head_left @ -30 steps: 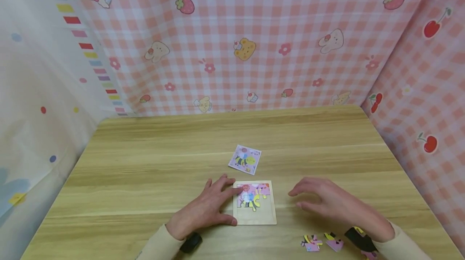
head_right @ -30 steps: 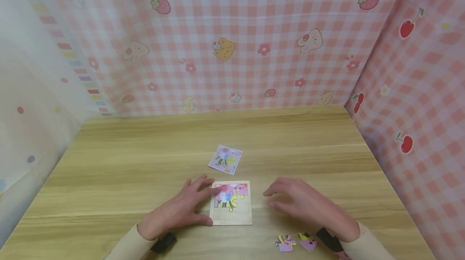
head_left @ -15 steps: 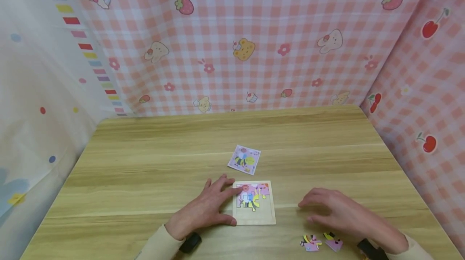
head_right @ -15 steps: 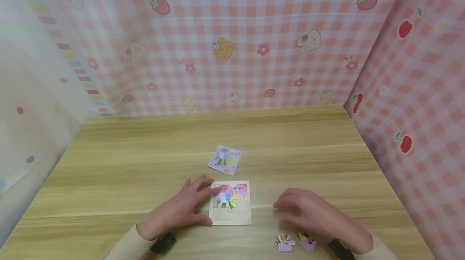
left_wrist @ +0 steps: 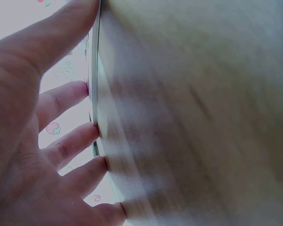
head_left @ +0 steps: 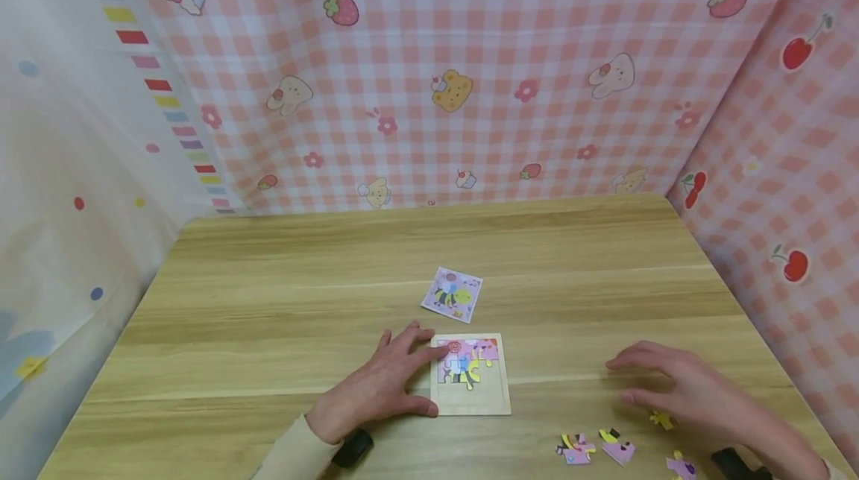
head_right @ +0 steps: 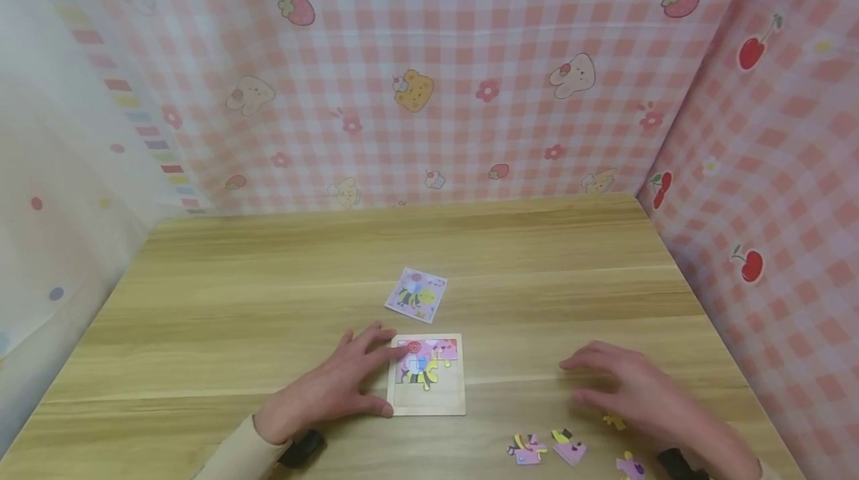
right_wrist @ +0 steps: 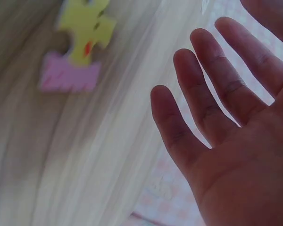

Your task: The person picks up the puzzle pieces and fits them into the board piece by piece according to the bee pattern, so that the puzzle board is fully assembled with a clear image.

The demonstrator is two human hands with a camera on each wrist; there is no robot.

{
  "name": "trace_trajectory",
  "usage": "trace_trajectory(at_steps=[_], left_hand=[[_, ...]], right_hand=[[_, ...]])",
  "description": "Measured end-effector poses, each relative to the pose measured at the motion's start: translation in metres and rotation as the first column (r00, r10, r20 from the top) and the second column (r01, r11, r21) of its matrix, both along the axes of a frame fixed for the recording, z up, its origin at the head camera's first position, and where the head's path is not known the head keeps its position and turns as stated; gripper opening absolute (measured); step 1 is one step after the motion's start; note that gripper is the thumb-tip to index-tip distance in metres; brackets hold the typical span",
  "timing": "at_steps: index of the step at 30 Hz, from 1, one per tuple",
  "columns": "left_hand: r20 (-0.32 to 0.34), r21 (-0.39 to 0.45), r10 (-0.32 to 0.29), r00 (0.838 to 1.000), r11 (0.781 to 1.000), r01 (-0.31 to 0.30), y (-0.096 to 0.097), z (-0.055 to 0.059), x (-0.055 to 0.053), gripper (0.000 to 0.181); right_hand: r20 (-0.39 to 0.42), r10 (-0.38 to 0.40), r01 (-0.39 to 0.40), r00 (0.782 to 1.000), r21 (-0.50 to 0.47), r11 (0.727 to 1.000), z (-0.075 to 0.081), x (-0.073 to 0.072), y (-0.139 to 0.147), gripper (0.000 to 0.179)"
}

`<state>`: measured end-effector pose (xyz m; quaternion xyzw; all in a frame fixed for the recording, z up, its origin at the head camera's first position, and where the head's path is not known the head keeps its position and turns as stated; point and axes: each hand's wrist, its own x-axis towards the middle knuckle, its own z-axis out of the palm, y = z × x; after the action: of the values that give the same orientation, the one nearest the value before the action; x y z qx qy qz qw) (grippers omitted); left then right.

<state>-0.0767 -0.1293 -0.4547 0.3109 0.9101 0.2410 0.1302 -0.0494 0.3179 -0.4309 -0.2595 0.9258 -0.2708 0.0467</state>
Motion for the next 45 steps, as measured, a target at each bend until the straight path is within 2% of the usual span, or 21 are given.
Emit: trace_trajectory(at_steps=[8,11,17,25,30,35,40,45], left_hand=[[-0.002,-0.008,0.003,1.0,1.0,-0.003,0.0,-0.001,0.0,0.083],[-0.007,-0.01,0.001,1.0,1.0,-0.001,0.0,-0.001,-0.001,0.082],[-0.018,-0.01,-0.002,1.0,1.0,0.002,0.0,-0.001,0.0,0.082],[-0.006,-0.013,0.004,1.0,1.0,-0.004,0.0,-0.001,0.0,0.083],[0.0,-0.011,0.006,1.0,1.0,-0.006,0.0,-0.001,0.0,0.085],[0.005,-0.013,0.007,1.0,1.0,-0.007,0.0,-0.001,-0.001,0.085],[0.013,-0.01,0.012,1.0,1.0,-0.012,0.001,-0.001,-0.001,0.086],[0.014,-0.008,0.016,1.0,1.0,-0.016,0.001,-0.001,-0.001,0.086]], right_hand=[[0.081,-0.008,0.012,0.997,-0.051,0.999,-0.013,0.003,0.029,0.031],[0.035,-0.009,0.01,0.999,-0.032,0.999,-0.017,0.005,0.04,0.03],[-0.039,0.036,-0.039,0.999,-0.089,0.995,-0.025,0.008,0.058,0.035],[0.022,0.039,-0.037,0.999,-0.055,0.998,-0.029,0.012,0.071,0.033],[0.039,0.05,-0.047,0.998,-0.083,0.995,-0.032,0.012,0.075,0.033],[0.008,0.087,-0.085,0.996,-0.143,0.986,-0.039,0.013,0.076,0.038],[-0.028,0.075,-0.078,0.997,-0.135,0.988,-0.042,0.015,0.074,0.041],[-0.132,0.105,-0.123,0.986,-0.14,0.983,-0.045,0.013,0.069,0.047]])
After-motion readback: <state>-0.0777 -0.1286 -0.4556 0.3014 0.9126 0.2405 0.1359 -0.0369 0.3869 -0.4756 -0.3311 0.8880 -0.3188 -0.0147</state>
